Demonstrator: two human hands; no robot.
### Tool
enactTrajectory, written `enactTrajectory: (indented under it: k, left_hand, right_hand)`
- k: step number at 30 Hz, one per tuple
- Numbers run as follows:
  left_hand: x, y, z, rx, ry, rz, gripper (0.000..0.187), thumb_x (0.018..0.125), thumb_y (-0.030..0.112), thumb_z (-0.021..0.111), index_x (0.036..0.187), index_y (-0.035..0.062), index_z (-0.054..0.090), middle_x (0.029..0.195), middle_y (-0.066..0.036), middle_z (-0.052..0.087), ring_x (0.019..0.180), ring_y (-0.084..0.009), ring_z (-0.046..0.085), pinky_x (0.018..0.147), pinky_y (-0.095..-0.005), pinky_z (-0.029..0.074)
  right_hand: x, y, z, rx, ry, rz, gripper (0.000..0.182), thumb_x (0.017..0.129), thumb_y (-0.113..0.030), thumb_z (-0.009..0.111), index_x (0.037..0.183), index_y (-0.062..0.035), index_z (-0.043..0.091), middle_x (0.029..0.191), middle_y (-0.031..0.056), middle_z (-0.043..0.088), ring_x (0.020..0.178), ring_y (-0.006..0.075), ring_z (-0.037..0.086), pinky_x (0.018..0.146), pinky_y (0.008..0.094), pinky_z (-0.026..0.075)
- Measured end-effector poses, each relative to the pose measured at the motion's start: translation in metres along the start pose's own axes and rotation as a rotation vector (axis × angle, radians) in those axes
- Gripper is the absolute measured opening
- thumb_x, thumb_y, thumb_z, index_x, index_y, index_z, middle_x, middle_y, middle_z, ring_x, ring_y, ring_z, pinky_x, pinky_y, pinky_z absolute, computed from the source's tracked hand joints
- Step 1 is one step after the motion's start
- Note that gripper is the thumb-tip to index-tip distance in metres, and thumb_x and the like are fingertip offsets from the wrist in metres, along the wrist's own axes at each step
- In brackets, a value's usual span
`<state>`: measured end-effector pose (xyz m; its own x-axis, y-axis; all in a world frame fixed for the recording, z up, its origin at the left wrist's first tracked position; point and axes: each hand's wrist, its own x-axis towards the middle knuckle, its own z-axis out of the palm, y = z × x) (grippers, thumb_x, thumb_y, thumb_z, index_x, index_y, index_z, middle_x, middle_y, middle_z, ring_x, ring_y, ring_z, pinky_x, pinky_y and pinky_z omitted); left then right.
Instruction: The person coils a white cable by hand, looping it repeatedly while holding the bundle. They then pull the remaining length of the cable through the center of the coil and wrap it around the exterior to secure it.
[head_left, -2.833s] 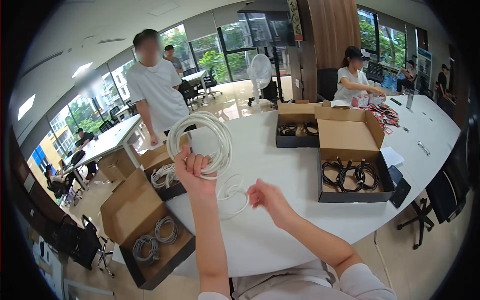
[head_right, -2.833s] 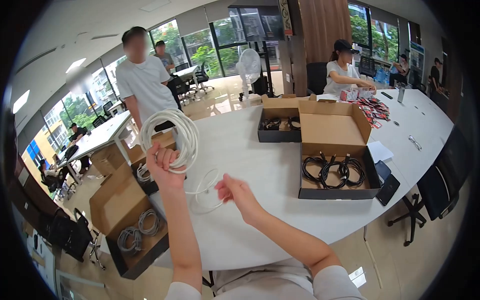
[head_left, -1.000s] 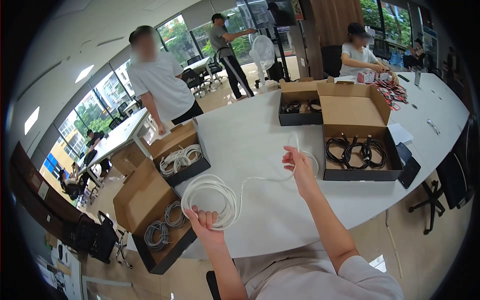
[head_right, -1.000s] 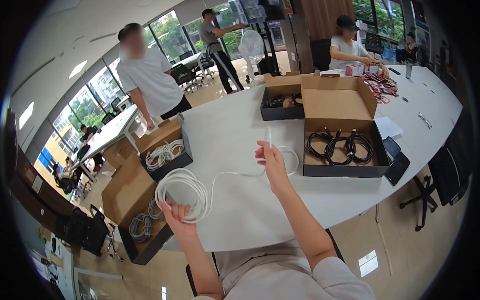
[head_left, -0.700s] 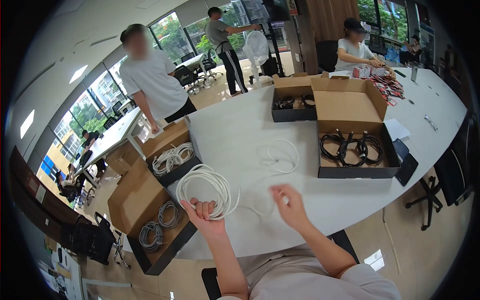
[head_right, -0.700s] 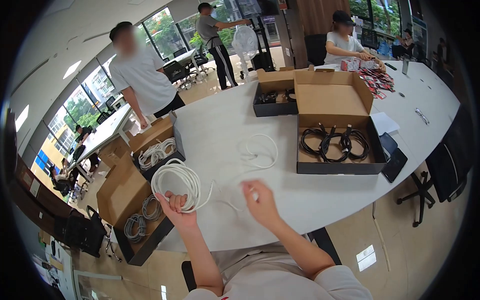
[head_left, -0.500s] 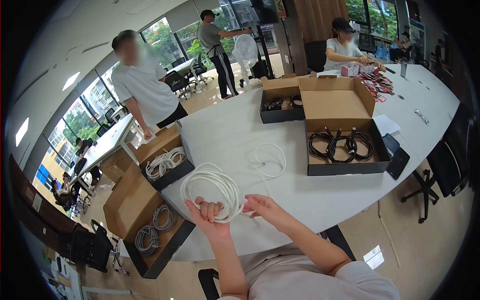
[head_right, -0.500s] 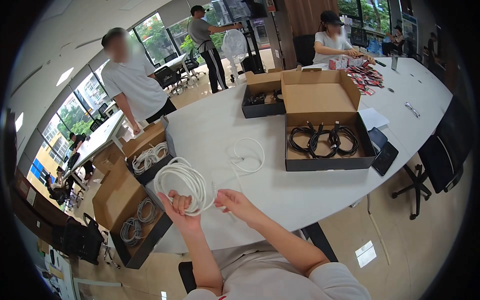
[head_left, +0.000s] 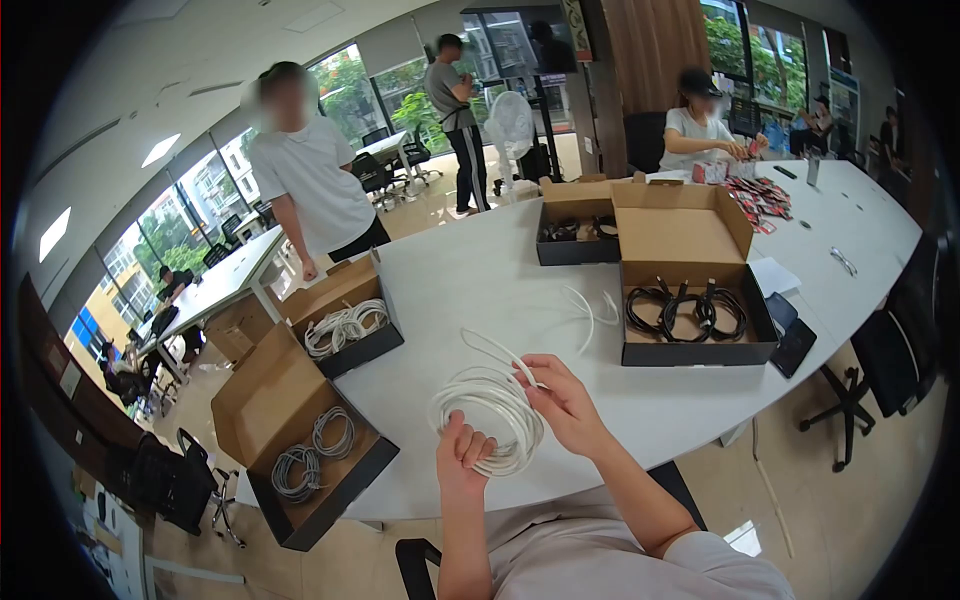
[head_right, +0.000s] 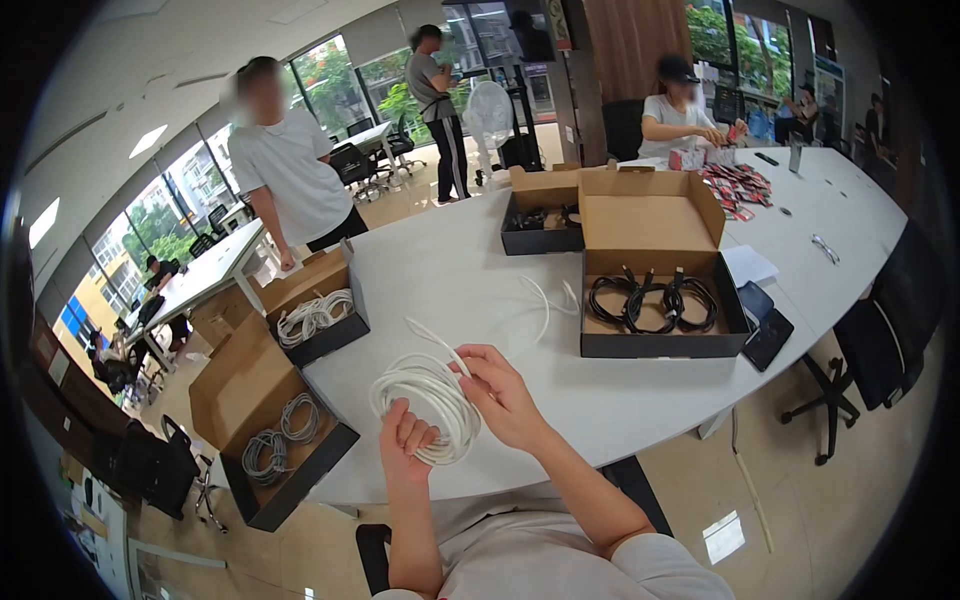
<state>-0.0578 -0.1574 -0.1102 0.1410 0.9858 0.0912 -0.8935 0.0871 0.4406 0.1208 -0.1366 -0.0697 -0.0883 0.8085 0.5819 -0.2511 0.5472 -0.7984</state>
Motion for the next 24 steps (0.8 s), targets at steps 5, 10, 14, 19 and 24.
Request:
enactTrajectory:
  k: [5,10,14,19,24]
  left_hand:
    - [-0.003,0.008,0.01,0.146,0.155,0.077,0.014,0.089,0.005,0.047,0.079,0.0132,0.052,0.047,0.008,0.026,0.038,-0.0049,0.026,0.046,-0.0235,0.028]
    - [0.006,0.004,0.005,0.271,0.305,0.309,0.014,0.085,-0.001,0.052,0.076,0.0086,0.048,0.051,0.004,0.032,0.04,-0.0077,0.029,0.044,-0.0263,0.029]
    - [0.009,0.007,-0.003,0.377,0.387,0.386,0.012,0.083,-0.004,0.056,0.078,0.0053,0.05,0.057,0.002,0.042,0.04,-0.008,0.032,0.042,-0.0267,0.029]
    - [0.009,0.005,-0.003,0.511,0.423,0.462,0.009,0.083,-0.004,0.058,0.081,0.0024,0.051,0.059,0.0,0.047,0.041,-0.0076,0.035,0.04,-0.0257,0.027]
    - [0.012,0.014,-0.011,0.482,0.371,0.524,0.01,0.082,-0.006,0.056,0.08,0.0023,0.05,0.057,0.0,0.047,0.041,-0.0076,0.035,0.04,-0.0256,0.027]
  right_hand:
    - [-0.007,-0.033,0.007,-0.457,-0.107,-0.117,0.029,0.089,0.003,0.049,0.117,0.0016,0.057,0.101,0.0167,0.062,0.084,0.0247,0.061,0.076,0.0268,0.048]
    - [-0.015,-0.028,0.012,-0.506,-0.229,-0.124,0.035,0.087,0.003,0.051,0.122,-0.0002,0.056,0.095,0.0166,0.063,0.073,0.0278,0.06,0.069,0.0288,0.048]
    - [-0.022,-0.013,0.014,-0.462,-0.208,-0.008,0.043,0.084,-0.013,0.064,0.125,-0.0024,0.054,0.096,0.016,0.064,0.07,0.029,0.061,0.064,0.0325,0.049]
    - [-0.01,-0.011,0.008,-0.558,-0.355,0.152,0.057,0.078,-0.037,0.072,0.117,0.0014,0.058,0.088,0.015,0.065,0.071,0.027,0.06,0.071,0.0321,0.049]
    - [-0.004,-0.009,-0.002,-0.554,-0.471,0.155,0.065,0.071,-0.038,0.078,0.114,0.0066,0.058,0.096,0.0213,0.066,0.067,0.0278,0.065,0.066,0.0356,0.05]
